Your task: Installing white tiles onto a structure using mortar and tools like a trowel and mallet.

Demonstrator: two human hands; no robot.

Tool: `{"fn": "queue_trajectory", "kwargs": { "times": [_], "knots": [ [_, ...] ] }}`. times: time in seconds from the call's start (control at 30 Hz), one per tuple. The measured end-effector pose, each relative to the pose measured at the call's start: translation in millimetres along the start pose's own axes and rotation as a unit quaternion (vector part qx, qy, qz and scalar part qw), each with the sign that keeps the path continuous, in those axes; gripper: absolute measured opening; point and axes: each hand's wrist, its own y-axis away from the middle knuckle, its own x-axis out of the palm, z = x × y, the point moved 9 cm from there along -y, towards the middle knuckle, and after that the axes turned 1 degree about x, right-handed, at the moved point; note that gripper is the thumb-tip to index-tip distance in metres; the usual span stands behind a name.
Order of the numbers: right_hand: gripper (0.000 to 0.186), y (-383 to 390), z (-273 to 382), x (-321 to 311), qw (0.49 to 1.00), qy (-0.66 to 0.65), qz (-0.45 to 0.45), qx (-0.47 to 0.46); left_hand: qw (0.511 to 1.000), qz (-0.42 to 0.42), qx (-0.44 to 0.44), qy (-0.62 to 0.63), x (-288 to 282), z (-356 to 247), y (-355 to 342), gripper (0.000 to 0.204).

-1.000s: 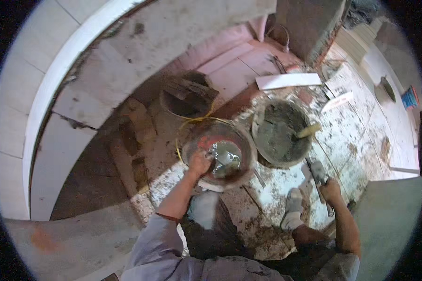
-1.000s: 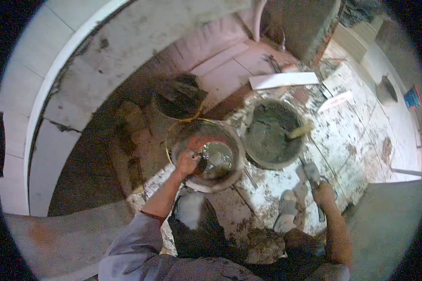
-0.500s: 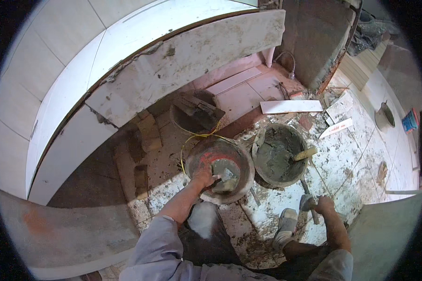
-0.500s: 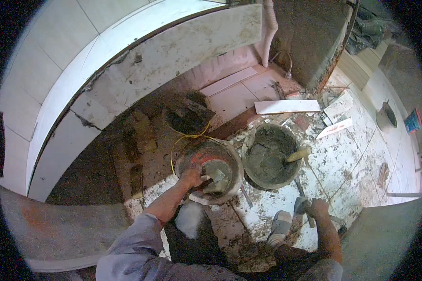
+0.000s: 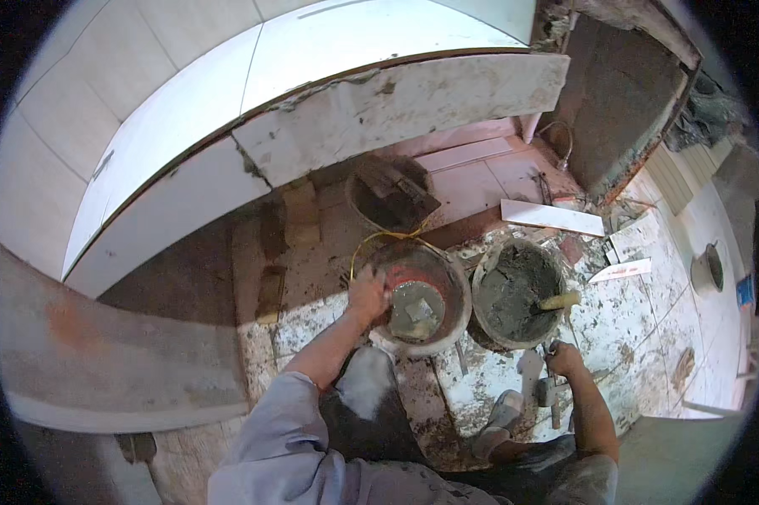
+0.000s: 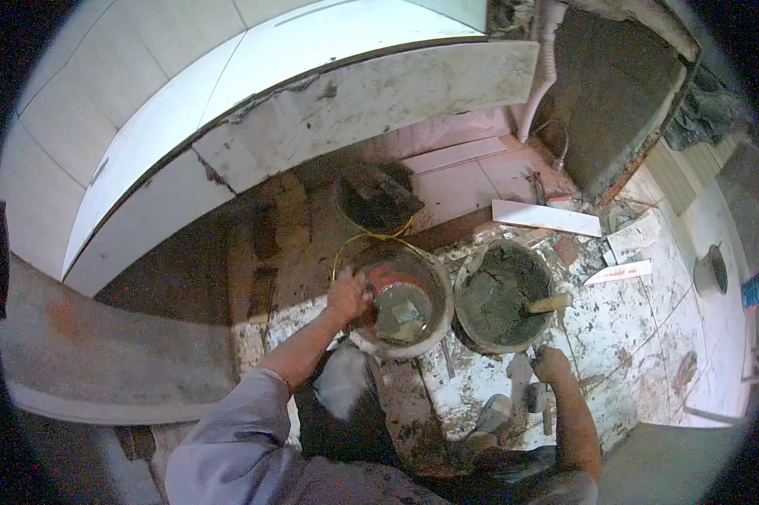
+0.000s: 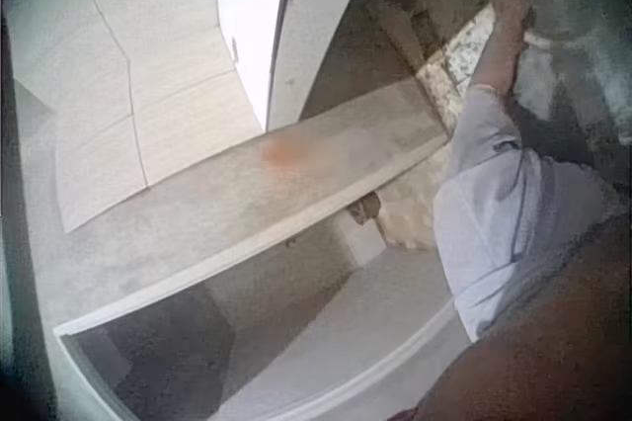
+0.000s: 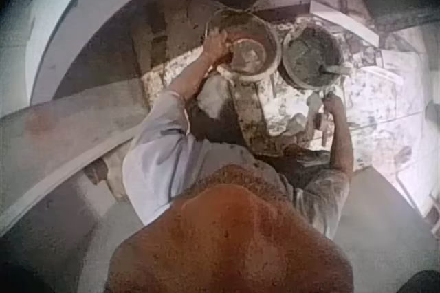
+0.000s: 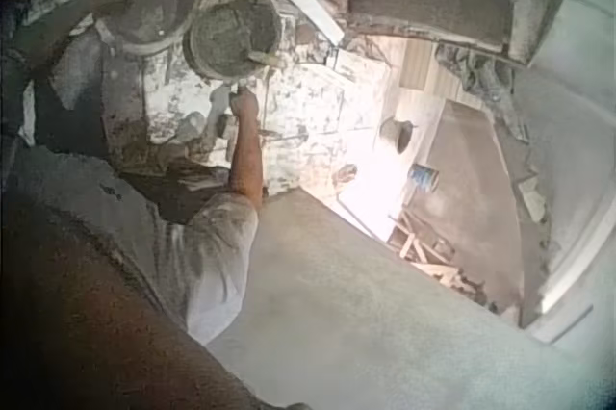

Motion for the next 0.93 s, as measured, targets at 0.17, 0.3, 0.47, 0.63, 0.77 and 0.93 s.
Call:
{"fn": "queue_trajectory", "kwargs": {
  "times": [0.17, 0.3, 0.47, 0.63, 0.77, 0.93],
  "knots": [
    [0.039, -15.6, -18.0, -6.2, 0.999, -0.032, -0.005, 0.016, 0.972, -0.210, -0.102, -0.031, -53.3, 32.2, 27.3, 0.043],
    [0.041, -5.9, -42.2, -8.1, 0.997, -0.071, -0.018, 0.025, 0.967, -0.194, -0.129, 0.102, -41.7, 54.8, 22.2, 0.035],
    [0.034, 45.0, -75.6, -20.9, 0.992, -0.096, -0.018, 0.075, 0.950, -0.157, -0.176, 0.205, -49.1, 32.9, 18.9, 0.025],
    [0.035, 125.7, -111.8, -2.2, 0.975, -0.155, 0.019, 0.159, 0.900, -0.180, -0.144, 0.371, -89.0, -1.8, 20.3, 0.026],
    [0.033, 188.1, -102.0, 8.8, 0.984, -0.060, 0.125, 0.110, 0.882, 0.037, -0.121, 0.455, -87.8, -55.1, 26.7, 0.030],
    [0.039, 268.0, -73.2, -90.7, 0.960, -0.196, 0.103, 0.170, 0.814, 0.099, -0.214, 0.531, -123.4, -86.7, 76.7, 0.035]
  ]
}}
